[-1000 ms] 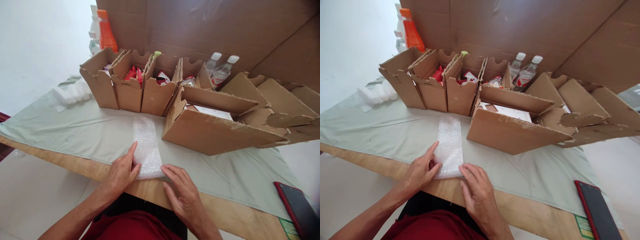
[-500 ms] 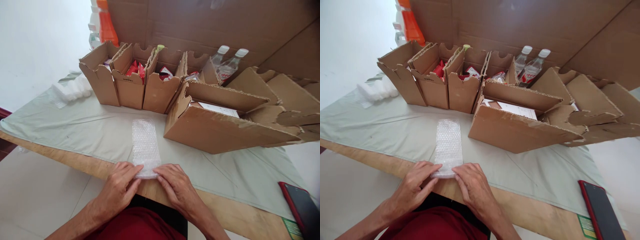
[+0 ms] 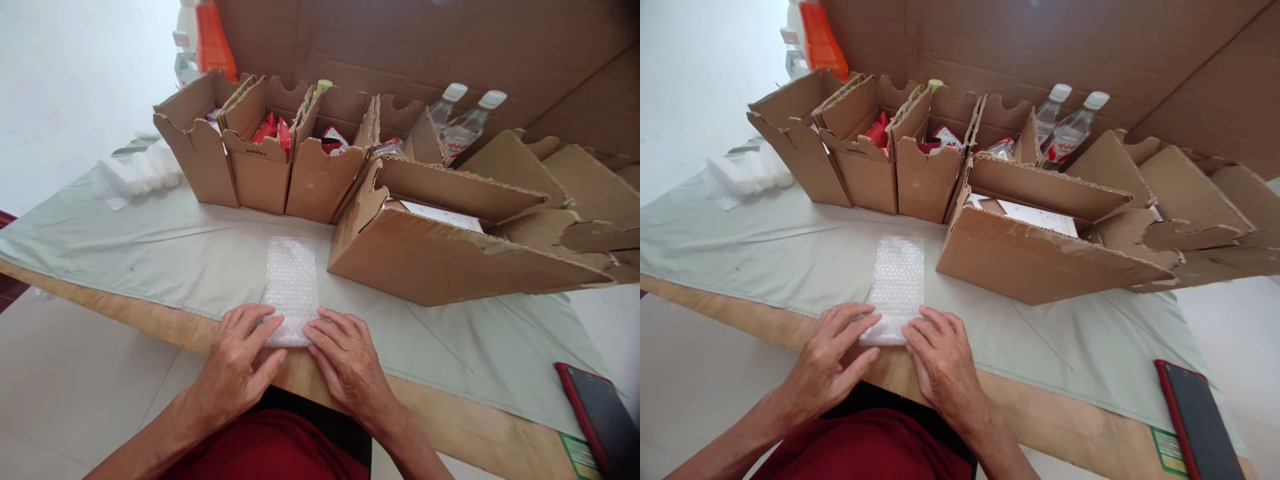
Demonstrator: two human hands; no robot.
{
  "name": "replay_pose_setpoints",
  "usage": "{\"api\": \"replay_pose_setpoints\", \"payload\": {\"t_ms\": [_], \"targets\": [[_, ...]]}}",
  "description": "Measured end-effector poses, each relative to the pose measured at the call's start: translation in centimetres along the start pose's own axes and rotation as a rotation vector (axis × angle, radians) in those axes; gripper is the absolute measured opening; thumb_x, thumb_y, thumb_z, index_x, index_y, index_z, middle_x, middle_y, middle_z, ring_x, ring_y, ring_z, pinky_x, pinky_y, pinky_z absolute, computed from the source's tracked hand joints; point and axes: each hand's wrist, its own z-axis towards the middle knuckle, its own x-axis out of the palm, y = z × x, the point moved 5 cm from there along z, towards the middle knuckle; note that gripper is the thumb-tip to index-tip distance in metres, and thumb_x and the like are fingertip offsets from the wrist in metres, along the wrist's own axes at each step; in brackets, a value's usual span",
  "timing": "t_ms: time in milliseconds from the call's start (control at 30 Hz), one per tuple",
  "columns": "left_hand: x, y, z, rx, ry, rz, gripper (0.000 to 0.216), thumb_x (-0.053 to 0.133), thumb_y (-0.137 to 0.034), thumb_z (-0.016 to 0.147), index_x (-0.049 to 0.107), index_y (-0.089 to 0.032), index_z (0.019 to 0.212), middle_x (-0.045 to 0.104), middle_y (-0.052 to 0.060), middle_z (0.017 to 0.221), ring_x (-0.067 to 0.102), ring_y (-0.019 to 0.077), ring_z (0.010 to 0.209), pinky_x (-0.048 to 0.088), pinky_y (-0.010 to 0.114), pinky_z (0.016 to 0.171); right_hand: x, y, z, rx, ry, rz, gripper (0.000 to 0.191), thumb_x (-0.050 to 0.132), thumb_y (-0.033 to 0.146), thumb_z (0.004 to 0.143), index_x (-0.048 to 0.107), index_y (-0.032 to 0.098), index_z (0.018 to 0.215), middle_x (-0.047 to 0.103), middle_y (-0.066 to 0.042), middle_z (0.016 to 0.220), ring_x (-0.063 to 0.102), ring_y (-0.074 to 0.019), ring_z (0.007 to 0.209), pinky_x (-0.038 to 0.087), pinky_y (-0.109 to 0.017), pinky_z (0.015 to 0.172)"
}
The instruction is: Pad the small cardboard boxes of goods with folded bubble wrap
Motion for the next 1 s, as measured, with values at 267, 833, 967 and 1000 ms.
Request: {"api": "replay_pose_setpoints", "payload": {"t_ms": [267, 833, 967, 1000], "targets": [[0.6, 1.4, 1.5, -0.053, 0.032, -0.04, 0.025, 0.053, -0.017, 0.1, 0.062, -0.018, 0.124, 0.072, 0.005, 0.086, 0.065, 0.022, 0.081, 0.05, 0.037, 0.076, -0.5, -0.9, 0.3, 0.171, -0.047, 0.035, 0.03, 0.05, 0.025, 0.104, 0.064, 0.023, 0.131, 0.073, -0.011, 0.121, 0.067, -0.0253, 0.11, 0.052, -0.043, 0.093], [1.1, 2.2, 2.9, -0.003, 0.022, -0.048, 0.034, 0.059, -0.021, 0.098, 0.057, -0.019, 0.133, 0.073, 0.007, 0.096, 0.065, 0.0245, 0.089, 0.052, 0.042, 0.085, -0.5, 0.1, 0.2, 0.163, -0.042, -0.061, 0.031, 0.05, 0.026, 0.104, 0.061, 0.021, 0.132, 0.07, -0.013, 0.126, 0.064, -0.0281, 0.113, 0.049, -0.046, 0.095], [1.7, 3.3, 5.1, -0.056, -0.032, 0.107, 0.027, 0.06, -0.029, 0.099, 0.065, -0.016, 0.122, 0.073, 0.01, 0.095, 0.065, 0.0275, 0.089, 0.053, 0.046, 0.083, 0.6, 0.0, 1.0, 0.079, -0.01, -0.203, 0.033, 0.055, 0.024, 0.101, 0.06, 0.018, 0.133, 0.069, -0.015, 0.129, 0.061, -0.032, 0.12, 0.044, -0.052, 0.101], [1.5, 3.3, 5.1, -0.095, -0.06, 0.084, 0.027, 0.06, -0.03, 0.098, 0.066, -0.016, 0.121, 0.072, 0.011, 0.097, 0.066, 0.0275, 0.091, 0.054, 0.045, 0.083, 0.9, -0.3, 1.3, 0.071, 0.007, -0.198, 0.031, 0.055, 0.02, 0.1, 0.062, 0.018, 0.131, 0.072, -0.014, 0.124, 0.061, -0.0319, 0.119, 0.044, -0.052, 0.101]]}}
